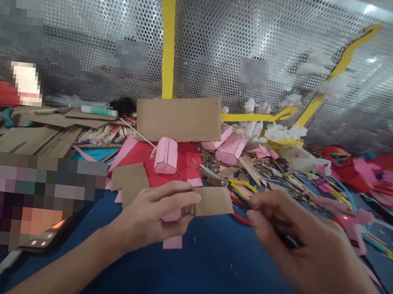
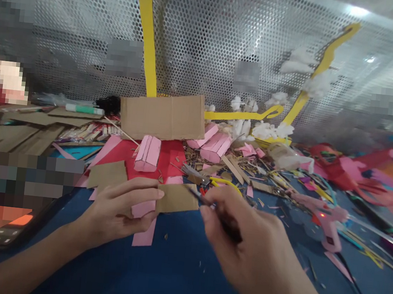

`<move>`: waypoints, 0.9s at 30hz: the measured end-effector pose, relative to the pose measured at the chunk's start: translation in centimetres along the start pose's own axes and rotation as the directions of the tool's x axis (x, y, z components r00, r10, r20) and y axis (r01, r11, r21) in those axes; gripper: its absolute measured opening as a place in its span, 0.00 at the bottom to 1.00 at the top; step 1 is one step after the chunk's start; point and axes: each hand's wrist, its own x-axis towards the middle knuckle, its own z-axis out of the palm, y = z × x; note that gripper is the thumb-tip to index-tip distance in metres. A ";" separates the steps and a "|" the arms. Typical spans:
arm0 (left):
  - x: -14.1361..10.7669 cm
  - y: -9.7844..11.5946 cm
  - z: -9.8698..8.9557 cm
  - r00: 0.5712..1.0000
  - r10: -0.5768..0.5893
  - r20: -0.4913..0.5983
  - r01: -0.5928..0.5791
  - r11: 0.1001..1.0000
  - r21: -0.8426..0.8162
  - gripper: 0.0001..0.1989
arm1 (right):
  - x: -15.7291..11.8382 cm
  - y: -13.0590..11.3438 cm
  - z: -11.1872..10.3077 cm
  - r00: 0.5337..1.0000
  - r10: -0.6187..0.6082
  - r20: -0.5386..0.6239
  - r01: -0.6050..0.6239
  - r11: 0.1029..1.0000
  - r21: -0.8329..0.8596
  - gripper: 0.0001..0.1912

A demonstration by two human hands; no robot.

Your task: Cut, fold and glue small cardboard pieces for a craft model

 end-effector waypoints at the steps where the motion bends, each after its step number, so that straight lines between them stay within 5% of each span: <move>1: 0.0 0.0 0.0 1.000 -0.001 -0.001 0.001 1.000 0.005 0.18 | 0.3 0.3 0.4 0.997 0.070 -0.043 -0.069 0.997 0.038 0.06; 3: 0.0 0.1 0.0 1.000 -0.002 0.000 0.002 1.000 0.020 0.17 | 1.0 1.1 1.2 0.985 0.173 -0.020 -0.167 0.972 0.164 0.11; 6: 0.0 0.0 0.0 1.000 0.022 0.001 -0.022 0.999 0.038 0.17 | 1.7 2.3 2.6 0.934 0.247 0.259 -0.338 0.846 0.412 0.18; 11: -0.3 -0.4 0.3 0.992 0.130 -0.006 -0.129 0.988 0.081 0.18 | 1.5 3.3 4.1 0.837 0.224 0.499 -0.510 0.650 0.563 0.22; 15: -0.6 -0.6 0.3 0.979 0.203 0.004 -0.201 0.966 0.162 0.18 | 1.2 3.8 4.2 0.814 0.212 0.540 -0.521 0.677 0.520 0.25; 20: -1.1 -0.6 -0.2 0.968 0.241 0.068 -0.249 0.958 0.145 0.21 | 0.6 3.6 3.9 0.875 0.131 0.466 -0.390 0.761 0.519 0.25; 27: -0.8 -0.3 -0.9 0.956 0.271 0.109 -0.280 0.956 0.082 0.18 | -0.1 2.9 3.6 0.881 0.080 0.466 -0.357 0.757 0.547 0.22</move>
